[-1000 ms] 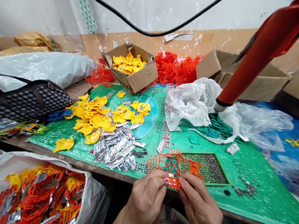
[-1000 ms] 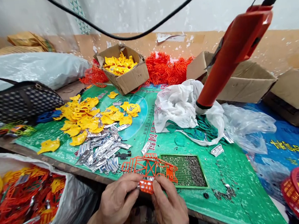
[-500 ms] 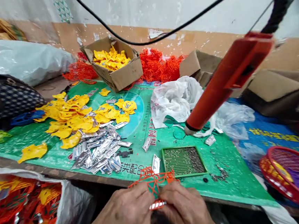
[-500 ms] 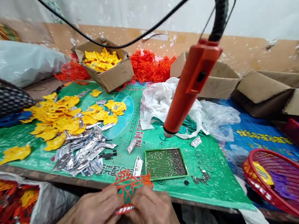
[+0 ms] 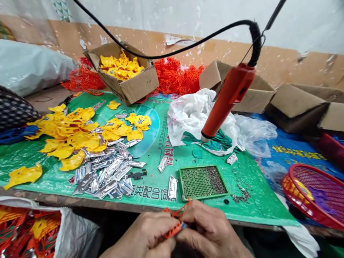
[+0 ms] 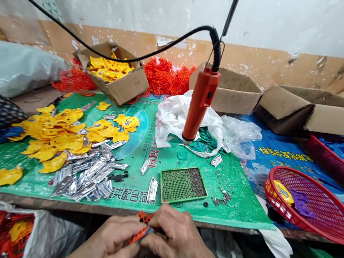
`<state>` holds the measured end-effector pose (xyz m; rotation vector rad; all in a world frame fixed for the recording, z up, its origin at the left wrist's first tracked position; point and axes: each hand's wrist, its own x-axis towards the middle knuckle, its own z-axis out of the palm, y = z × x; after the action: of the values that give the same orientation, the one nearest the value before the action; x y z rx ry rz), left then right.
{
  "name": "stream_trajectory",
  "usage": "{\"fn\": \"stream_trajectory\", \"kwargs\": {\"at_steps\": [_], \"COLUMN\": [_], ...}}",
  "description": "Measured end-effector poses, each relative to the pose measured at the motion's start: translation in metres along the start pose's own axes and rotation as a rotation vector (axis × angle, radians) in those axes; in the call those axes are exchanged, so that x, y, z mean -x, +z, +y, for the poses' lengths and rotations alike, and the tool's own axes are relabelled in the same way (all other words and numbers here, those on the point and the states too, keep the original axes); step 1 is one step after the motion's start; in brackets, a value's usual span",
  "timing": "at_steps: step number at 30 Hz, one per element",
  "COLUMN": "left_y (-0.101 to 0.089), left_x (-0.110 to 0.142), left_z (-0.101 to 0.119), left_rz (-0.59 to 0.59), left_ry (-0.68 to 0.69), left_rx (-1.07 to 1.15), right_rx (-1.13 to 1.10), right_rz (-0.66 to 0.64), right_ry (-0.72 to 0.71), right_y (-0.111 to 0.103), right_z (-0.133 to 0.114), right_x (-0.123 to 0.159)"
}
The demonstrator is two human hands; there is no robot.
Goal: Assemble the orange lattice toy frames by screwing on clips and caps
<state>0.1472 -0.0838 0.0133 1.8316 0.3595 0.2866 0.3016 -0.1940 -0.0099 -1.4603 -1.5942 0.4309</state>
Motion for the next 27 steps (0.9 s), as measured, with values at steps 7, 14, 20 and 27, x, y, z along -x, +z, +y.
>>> {"fn": "stream_trajectory", "kwargs": {"at_steps": [7,14,20,27], "left_y": [0.0,-0.001,-0.001,-0.001], "left_x": [-0.005,-0.007,-0.006,-0.006], "left_z": [-0.02,-0.018,-0.017,-0.024], "left_rz": [0.063,0.165,0.22,0.299], "left_ry": [-0.407,-0.395,-0.42,-0.493], "left_rx": [0.637,0.694,0.65,0.748], "right_rx": [0.045,0.114,-0.232,-0.227], "right_rz": [0.436,1.123,0.705,0.618], "right_ry": [0.136,-0.024,-0.028,0.024], "right_y": [-0.034,-0.132,-0.162,-0.134], "right_z": [0.008,0.059,0.068,0.055], "right_x": [-0.009,-0.061,-0.137,-0.192]}}
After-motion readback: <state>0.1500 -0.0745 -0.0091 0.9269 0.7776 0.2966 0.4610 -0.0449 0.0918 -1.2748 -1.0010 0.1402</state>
